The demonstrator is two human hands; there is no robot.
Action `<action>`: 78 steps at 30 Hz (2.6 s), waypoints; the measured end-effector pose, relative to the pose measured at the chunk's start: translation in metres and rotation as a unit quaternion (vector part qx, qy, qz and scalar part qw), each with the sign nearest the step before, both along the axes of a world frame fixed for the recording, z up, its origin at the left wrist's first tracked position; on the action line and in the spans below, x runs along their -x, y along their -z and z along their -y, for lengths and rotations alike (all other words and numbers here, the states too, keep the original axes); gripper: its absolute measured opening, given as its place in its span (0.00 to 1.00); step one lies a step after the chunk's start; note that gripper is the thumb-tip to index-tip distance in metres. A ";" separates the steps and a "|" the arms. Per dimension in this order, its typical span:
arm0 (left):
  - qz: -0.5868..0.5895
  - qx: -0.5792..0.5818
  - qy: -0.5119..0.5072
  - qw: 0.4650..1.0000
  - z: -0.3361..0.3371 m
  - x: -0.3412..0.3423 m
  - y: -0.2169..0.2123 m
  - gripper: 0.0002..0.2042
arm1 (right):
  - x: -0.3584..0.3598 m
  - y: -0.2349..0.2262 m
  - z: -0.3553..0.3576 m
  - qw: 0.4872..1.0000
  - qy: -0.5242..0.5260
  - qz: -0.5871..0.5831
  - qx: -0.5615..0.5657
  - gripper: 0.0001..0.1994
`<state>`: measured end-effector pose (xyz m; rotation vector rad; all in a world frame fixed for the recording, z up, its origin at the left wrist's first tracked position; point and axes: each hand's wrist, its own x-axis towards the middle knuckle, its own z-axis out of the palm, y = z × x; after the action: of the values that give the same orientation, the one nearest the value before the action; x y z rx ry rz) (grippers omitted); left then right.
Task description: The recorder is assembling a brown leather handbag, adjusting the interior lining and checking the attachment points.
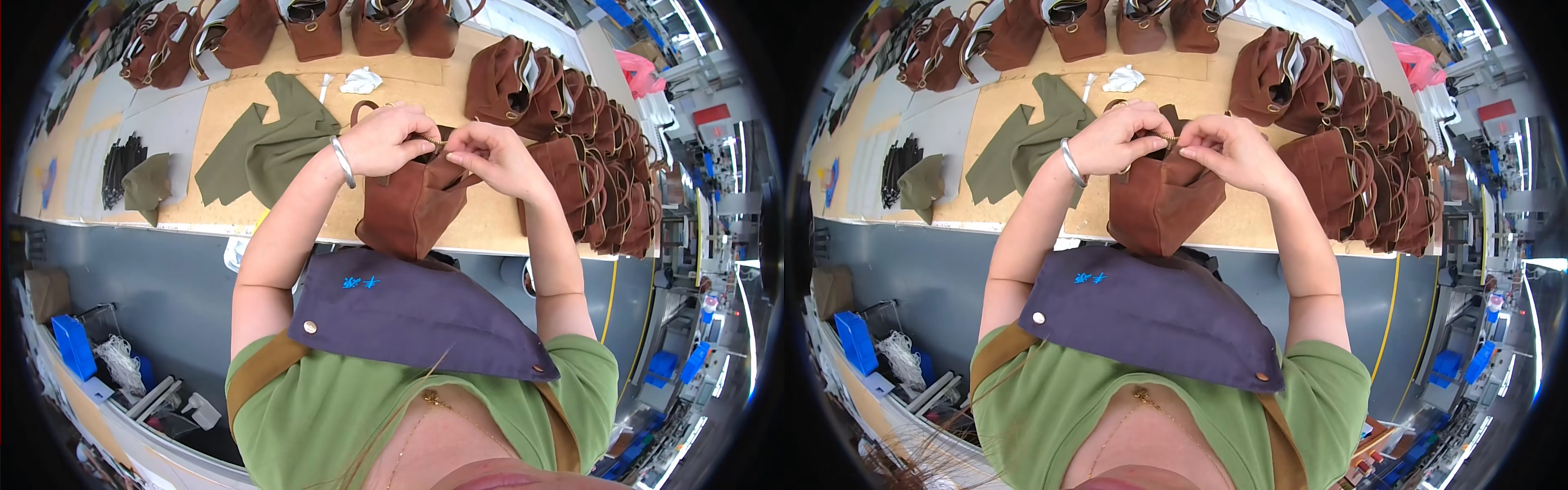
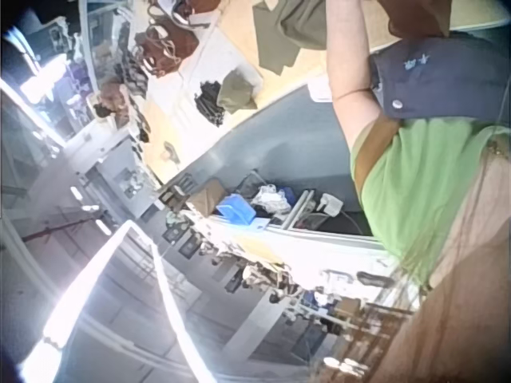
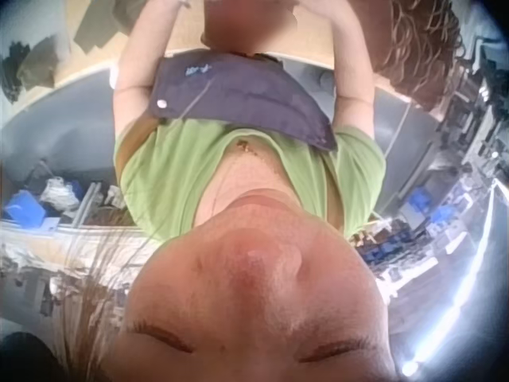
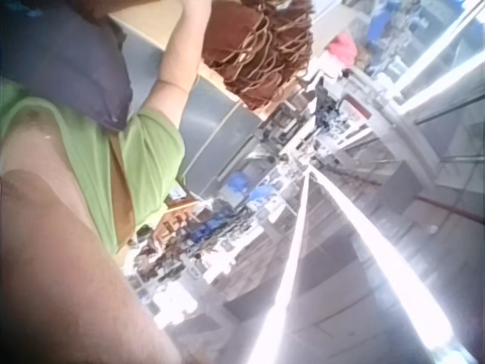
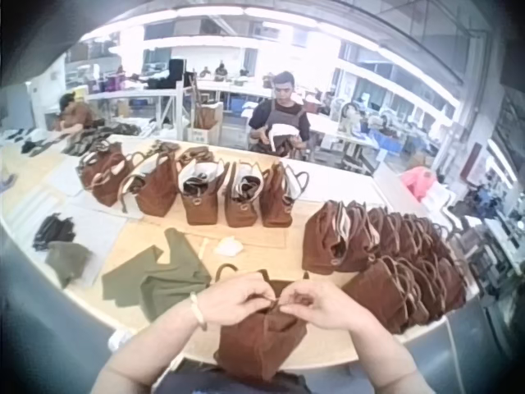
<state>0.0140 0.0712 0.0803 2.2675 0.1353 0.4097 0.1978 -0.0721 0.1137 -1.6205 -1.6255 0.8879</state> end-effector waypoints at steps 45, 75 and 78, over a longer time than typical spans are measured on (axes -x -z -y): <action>0.041 -0.068 -0.039 0.996 0.013 0.000 -0.011 0.04 | 0.005 -0.007 -0.004 0.997 0.033 -0.061 0.021 0.10; 0.117 -0.015 -0.236 0.965 0.069 0.012 0.025 0.13 | -0.005 -0.009 0.013 0.984 0.083 -0.139 0.070 0.25; 0.158 -0.013 -0.275 0.948 0.076 0.002 0.033 0.11 | -0.007 -0.007 0.014 0.985 0.079 -0.135 0.069 0.24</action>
<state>0.0120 -0.0049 0.0470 2.1304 0.6038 1.0641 0.2050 -0.0865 0.1212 -1.6163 -1.2572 1.1037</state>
